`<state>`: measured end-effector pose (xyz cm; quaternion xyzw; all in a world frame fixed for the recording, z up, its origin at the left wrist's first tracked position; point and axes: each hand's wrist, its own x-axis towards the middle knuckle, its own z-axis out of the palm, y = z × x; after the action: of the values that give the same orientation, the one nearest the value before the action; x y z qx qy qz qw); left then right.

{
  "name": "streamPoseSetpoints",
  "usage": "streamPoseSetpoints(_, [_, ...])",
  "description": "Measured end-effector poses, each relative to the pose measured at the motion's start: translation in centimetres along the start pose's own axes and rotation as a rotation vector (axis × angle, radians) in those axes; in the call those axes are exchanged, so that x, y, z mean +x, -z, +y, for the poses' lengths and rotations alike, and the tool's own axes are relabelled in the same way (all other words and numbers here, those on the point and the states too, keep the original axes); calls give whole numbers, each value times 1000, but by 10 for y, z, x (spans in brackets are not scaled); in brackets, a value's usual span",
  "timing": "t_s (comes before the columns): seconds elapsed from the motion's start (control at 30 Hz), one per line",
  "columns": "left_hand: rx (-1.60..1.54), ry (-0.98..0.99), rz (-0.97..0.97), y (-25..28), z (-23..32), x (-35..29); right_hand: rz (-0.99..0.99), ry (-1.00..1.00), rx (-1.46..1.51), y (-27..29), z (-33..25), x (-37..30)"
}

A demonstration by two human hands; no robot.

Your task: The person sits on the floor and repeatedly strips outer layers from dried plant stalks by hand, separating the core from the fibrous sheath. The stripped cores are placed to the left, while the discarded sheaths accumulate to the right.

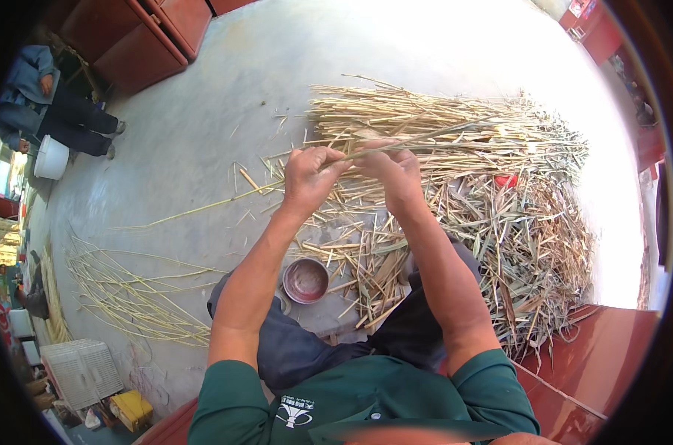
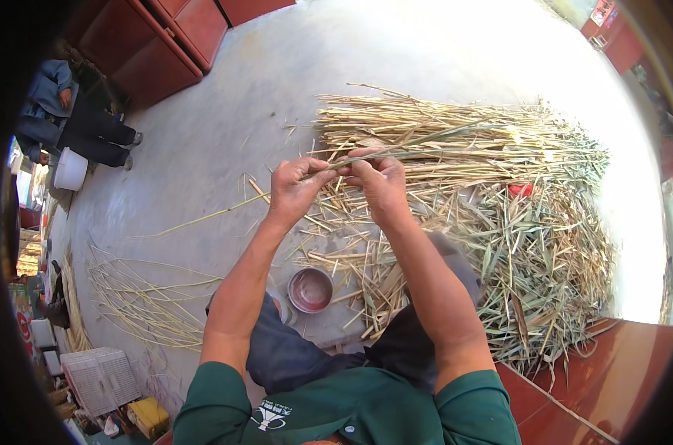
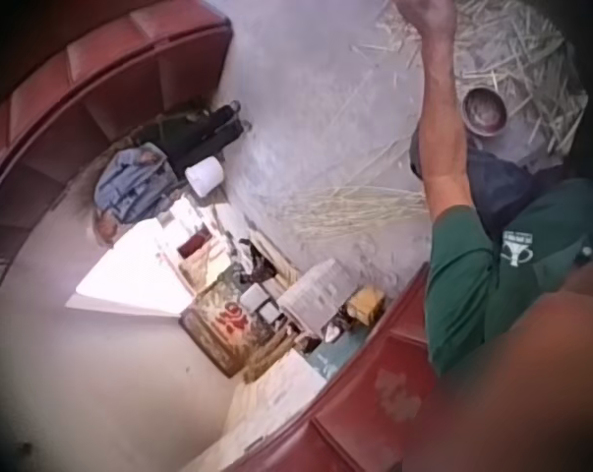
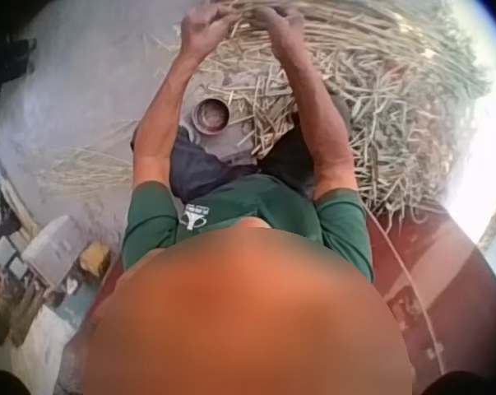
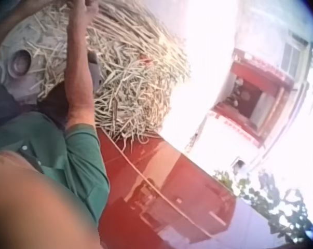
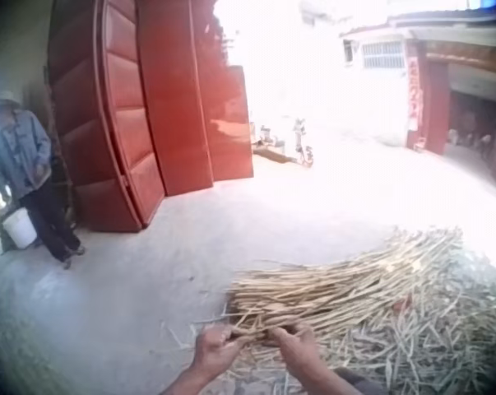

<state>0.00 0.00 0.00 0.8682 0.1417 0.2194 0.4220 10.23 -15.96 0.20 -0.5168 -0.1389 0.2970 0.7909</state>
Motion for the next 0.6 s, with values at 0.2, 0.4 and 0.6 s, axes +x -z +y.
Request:
streamPoseSetpoints(0.2, [-590,100,233,57,6,13,204,-50,21,12,-7,9])
streamPoseSetpoints(0.4, [-441,94,-299,81,21,2,126,16,-51,28,-26,16])
streamPoseSetpoints(0.6, [343,-435,107,31,24,0,-78,17,-21,24,-24,9])
